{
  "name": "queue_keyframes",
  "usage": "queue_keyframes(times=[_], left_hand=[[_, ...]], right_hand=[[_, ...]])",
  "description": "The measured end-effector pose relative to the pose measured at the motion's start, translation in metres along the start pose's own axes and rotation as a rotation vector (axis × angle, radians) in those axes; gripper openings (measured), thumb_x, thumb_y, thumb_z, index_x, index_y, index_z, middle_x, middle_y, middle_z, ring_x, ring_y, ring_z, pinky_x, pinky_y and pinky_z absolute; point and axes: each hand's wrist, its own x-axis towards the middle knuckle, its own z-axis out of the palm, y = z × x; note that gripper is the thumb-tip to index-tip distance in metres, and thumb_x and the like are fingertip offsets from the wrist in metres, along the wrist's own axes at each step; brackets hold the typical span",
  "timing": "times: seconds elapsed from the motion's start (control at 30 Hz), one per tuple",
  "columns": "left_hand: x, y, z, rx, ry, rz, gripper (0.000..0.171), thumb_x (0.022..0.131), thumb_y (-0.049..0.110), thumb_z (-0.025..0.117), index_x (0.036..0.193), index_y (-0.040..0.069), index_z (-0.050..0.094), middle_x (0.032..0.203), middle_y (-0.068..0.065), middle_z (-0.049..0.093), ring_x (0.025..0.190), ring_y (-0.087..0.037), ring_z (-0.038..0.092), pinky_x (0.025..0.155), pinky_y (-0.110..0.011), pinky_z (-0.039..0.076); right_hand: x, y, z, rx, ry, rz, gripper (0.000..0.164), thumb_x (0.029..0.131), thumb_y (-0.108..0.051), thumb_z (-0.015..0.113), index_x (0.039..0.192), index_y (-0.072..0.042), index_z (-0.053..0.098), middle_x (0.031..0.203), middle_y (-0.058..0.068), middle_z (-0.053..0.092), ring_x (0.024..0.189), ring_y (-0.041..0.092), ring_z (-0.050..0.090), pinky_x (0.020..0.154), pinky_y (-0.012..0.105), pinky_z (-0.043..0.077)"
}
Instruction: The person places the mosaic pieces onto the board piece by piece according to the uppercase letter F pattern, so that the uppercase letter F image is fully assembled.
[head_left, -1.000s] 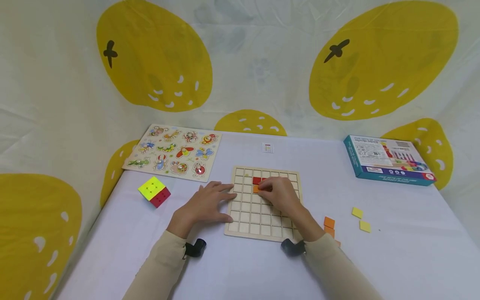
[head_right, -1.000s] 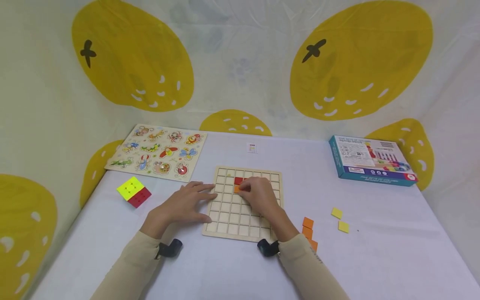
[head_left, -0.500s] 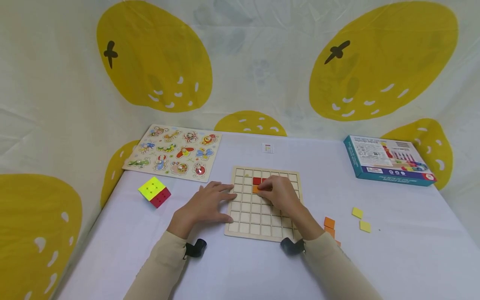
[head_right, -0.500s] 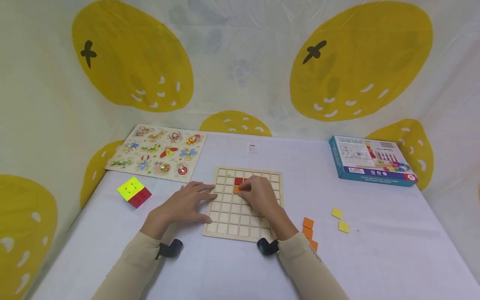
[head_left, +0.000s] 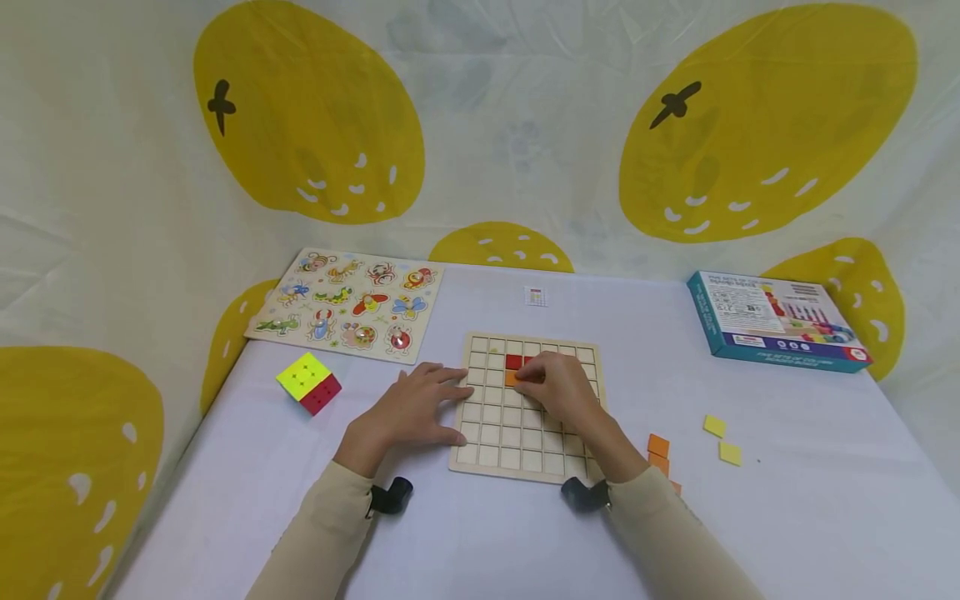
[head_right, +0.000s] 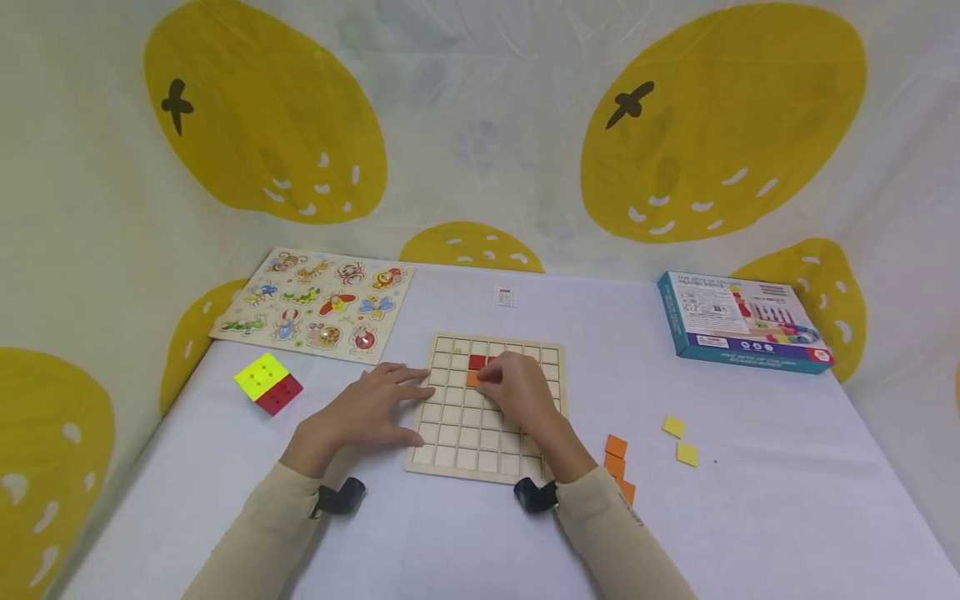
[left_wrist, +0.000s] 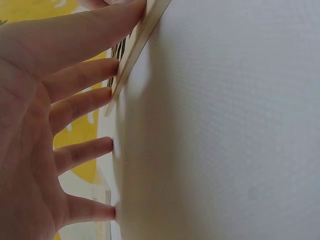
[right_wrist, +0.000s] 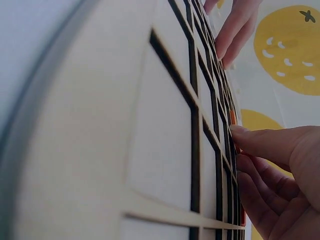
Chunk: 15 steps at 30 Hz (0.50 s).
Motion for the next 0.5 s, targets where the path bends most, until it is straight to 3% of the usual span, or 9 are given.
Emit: queue_keyframes(times=[0.17,0.33,0.5], left_hand=[[0.0,0.001,-0.001,-0.002,-0.003,-0.002,0.071,0.077,0.052,0.084,0.141,0.03,0.063,0.16,0.004,0.048,0.149,-0.028,0.039,0.113,-0.077,0.031],[0.0,0.002,-0.001,0.002,-0.004,-0.006,0.071,0.076,0.052,0.085,0.14,0.03,0.063,0.16,0.004,0.048,0.149,-0.028,0.038,0.113,-0.077,0.031],[0.0,0.002,-0.001,0.005,-0.004,-0.011,0.071,0.076,0.052,0.085,0.141,0.031,0.063,0.16,0.004,0.047,0.149,-0.028,0.039,0.113,-0.078,0.031]], right_hand=[[-0.003,0.003,-0.003,0.032,-0.001,-0.016,0.018,0.083,-0.014,0.084,0.099,-0.008,0.081,0.104,0.006,0.076,0.093,0.021,0.072,0.085,0.037,0.061],[-0.01,0.01,-0.015,0.11,0.004,-0.032,0.027,0.084,-0.016,0.084,0.109,-0.009,0.078,0.121,0.007,0.073,0.106,0.024,0.071,0.091,0.041,0.061],[-0.023,0.021,-0.037,0.052,0.003,0.029,0.04,0.084,-0.023,0.084,0.12,-0.011,0.073,0.129,0.008,0.07,0.114,0.029,0.067,0.096,0.049,0.058]])
